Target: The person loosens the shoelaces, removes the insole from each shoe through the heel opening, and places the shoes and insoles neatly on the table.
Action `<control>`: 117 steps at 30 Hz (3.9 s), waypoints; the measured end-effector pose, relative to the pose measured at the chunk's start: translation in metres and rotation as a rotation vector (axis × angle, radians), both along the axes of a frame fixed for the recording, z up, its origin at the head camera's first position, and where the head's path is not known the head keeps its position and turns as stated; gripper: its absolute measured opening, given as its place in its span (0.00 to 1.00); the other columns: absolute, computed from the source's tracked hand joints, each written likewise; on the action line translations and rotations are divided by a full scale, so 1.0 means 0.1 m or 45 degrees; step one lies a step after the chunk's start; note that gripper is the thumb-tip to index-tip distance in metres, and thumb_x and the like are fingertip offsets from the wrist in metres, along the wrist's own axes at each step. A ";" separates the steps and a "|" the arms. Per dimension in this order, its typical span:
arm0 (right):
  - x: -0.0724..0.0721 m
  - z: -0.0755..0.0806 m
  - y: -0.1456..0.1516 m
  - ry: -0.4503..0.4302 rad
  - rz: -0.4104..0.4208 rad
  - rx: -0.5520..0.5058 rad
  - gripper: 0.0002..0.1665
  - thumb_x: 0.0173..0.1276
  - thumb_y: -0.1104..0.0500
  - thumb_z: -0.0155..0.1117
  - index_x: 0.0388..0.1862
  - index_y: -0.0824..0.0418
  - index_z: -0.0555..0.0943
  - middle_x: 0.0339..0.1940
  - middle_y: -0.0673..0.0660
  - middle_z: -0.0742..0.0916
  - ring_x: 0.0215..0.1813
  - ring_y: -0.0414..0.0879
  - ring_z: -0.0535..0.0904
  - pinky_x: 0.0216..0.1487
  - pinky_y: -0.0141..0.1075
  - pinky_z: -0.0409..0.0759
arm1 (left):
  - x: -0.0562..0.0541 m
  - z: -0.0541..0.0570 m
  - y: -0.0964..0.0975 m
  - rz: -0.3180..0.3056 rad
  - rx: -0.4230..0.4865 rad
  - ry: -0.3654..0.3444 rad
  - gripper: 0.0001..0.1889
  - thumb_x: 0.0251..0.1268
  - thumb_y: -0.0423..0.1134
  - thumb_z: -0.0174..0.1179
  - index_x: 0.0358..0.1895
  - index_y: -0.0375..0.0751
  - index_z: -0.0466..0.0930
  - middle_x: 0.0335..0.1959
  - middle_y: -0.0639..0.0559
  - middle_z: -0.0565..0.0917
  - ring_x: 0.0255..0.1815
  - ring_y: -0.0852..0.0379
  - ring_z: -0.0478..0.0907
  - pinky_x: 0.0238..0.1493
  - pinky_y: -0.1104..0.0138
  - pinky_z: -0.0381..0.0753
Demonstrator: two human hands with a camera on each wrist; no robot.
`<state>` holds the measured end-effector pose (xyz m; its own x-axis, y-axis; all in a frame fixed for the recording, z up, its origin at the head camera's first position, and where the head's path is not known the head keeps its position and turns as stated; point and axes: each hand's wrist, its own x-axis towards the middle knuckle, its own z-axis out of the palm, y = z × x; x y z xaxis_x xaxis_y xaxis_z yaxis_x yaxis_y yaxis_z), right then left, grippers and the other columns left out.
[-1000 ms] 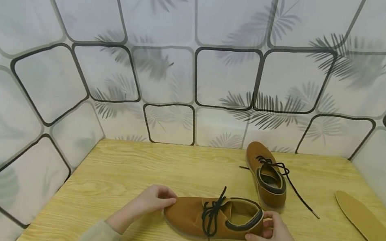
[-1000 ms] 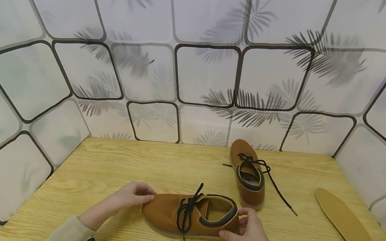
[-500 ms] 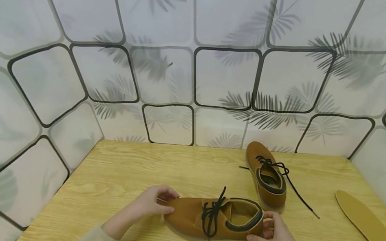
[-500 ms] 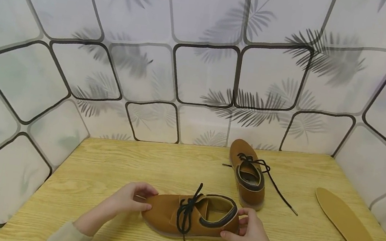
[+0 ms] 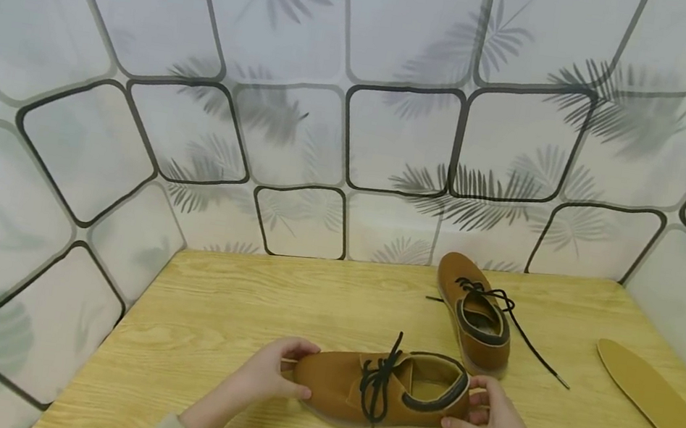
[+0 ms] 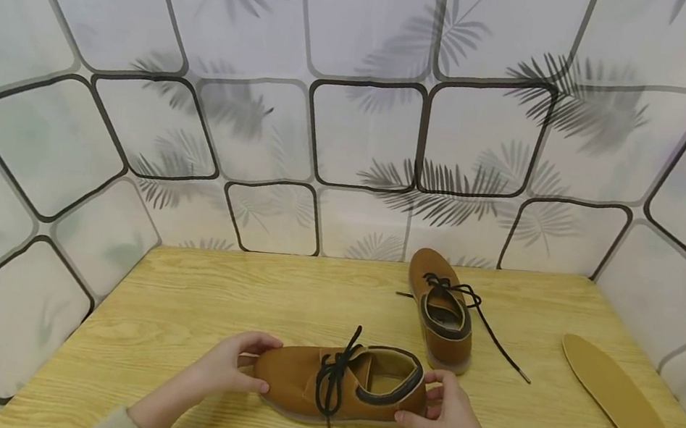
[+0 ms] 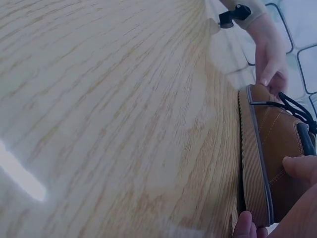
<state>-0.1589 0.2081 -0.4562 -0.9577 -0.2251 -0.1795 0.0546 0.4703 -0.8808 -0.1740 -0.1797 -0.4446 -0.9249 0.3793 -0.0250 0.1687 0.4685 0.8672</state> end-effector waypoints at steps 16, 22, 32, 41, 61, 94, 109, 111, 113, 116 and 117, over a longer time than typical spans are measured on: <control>-0.05 0.15 0.13 0.043 0.055 0.047 0.36 0.68 0.61 0.76 0.68 0.75 0.70 0.57 0.64 0.84 0.52 0.46 0.81 0.42 0.32 0.85 | 0.00 0.01 -0.03 0.011 0.049 -0.065 0.31 0.57 0.23 0.76 0.65 0.28 0.78 0.63 0.33 0.82 0.67 0.33 0.78 0.69 0.48 0.83; -0.06 0.26 0.11 0.079 0.067 0.057 0.37 0.68 0.59 0.77 0.69 0.73 0.71 0.57 0.63 0.83 0.50 0.45 0.80 0.41 0.32 0.85 | 0.02 0.02 -0.04 0.022 0.053 -0.086 0.31 0.56 0.22 0.76 0.66 0.28 0.78 0.64 0.32 0.82 0.66 0.33 0.79 0.67 0.52 0.86; -0.09 0.47 0.06 0.241 0.087 0.101 0.34 0.69 0.59 0.77 0.67 0.73 0.74 0.59 0.65 0.85 0.51 0.43 0.80 0.45 0.29 0.85 | 0.02 0.04 -0.04 0.004 0.051 -0.093 0.31 0.57 0.22 0.75 0.66 0.28 0.78 0.64 0.33 0.82 0.66 0.33 0.79 0.67 0.53 0.86; -0.15 0.56 0.00 0.304 0.100 0.094 0.31 0.69 0.61 0.76 0.65 0.72 0.75 0.58 0.63 0.85 0.50 0.39 0.80 0.48 0.27 0.84 | 0.01 0.04 -0.04 -0.004 0.051 -0.089 0.31 0.57 0.22 0.75 0.66 0.28 0.78 0.64 0.33 0.82 0.67 0.33 0.78 0.68 0.52 0.85; -0.28 0.71 -0.30 0.432 0.183 0.065 0.24 0.69 0.62 0.76 0.59 0.70 0.80 0.51 0.60 0.86 0.49 0.45 0.80 0.46 0.29 0.85 | 0.00 0.03 -0.05 -0.015 0.064 -0.086 0.30 0.58 0.23 0.75 0.66 0.29 0.78 0.64 0.34 0.82 0.67 0.35 0.78 0.70 0.48 0.83; -0.46 0.61 -0.72 0.481 0.334 0.063 0.08 0.66 0.65 0.78 0.34 0.56 0.85 0.40 0.49 0.90 0.46 0.43 0.86 0.50 0.35 0.85 | -0.01 0.02 -0.06 -0.034 0.067 -0.071 0.30 0.59 0.24 0.75 0.66 0.28 0.78 0.63 0.34 0.82 0.66 0.37 0.78 0.71 0.45 0.81; -0.53 0.67 -0.67 0.487 0.495 0.199 0.05 0.71 0.59 0.75 0.38 0.55 0.85 0.46 0.51 0.91 0.56 0.56 0.89 0.60 0.53 0.88 | -0.02 0.03 -0.07 -0.040 0.052 -0.063 0.29 0.59 0.25 0.75 0.65 0.29 0.77 0.64 0.33 0.81 0.66 0.35 0.79 0.66 0.59 0.86; -0.55 0.68 -0.66 0.496 0.537 0.222 0.04 0.71 0.58 0.75 0.41 0.55 0.86 0.47 0.51 0.91 0.57 0.57 0.89 0.61 0.55 0.88 | -0.02 0.04 -0.08 -0.041 0.051 -0.062 0.29 0.60 0.25 0.75 0.65 0.29 0.77 0.64 0.33 0.81 0.66 0.35 0.79 0.67 0.59 0.86; -0.57 0.68 -0.64 0.510 0.578 0.233 0.05 0.72 0.58 0.74 0.43 0.55 0.87 0.48 0.52 0.91 0.56 0.57 0.89 0.61 0.54 0.88 | -0.02 0.04 -0.08 -0.044 0.045 -0.060 0.29 0.60 0.25 0.75 0.66 0.29 0.77 0.64 0.33 0.81 0.67 0.35 0.78 0.68 0.56 0.85; -0.60 0.68 -0.62 0.533 0.631 0.240 0.06 0.71 0.60 0.73 0.45 0.57 0.87 0.48 0.52 0.91 0.56 0.55 0.88 0.59 0.50 0.89 | -0.03 0.04 -0.08 -0.052 0.045 -0.061 0.29 0.60 0.26 0.75 0.66 0.29 0.77 0.64 0.33 0.81 0.67 0.35 0.78 0.70 0.52 0.83; -0.61 0.68 -0.62 0.543 0.646 0.238 0.06 0.70 0.61 0.73 0.45 0.57 0.87 0.47 0.52 0.91 0.55 0.54 0.88 0.59 0.48 0.89 | -0.03 0.05 -0.08 -0.055 0.046 -0.060 0.29 0.61 0.26 0.75 0.66 0.29 0.77 0.64 0.33 0.81 0.67 0.35 0.78 0.71 0.49 0.82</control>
<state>-0.2201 0.1466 -0.3883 -0.7377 -0.6661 0.1101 -0.5456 0.4923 -0.6782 -0.1766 -0.1878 -0.4400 -0.9058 0.4202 -0.0536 0.1468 0.4302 0.8907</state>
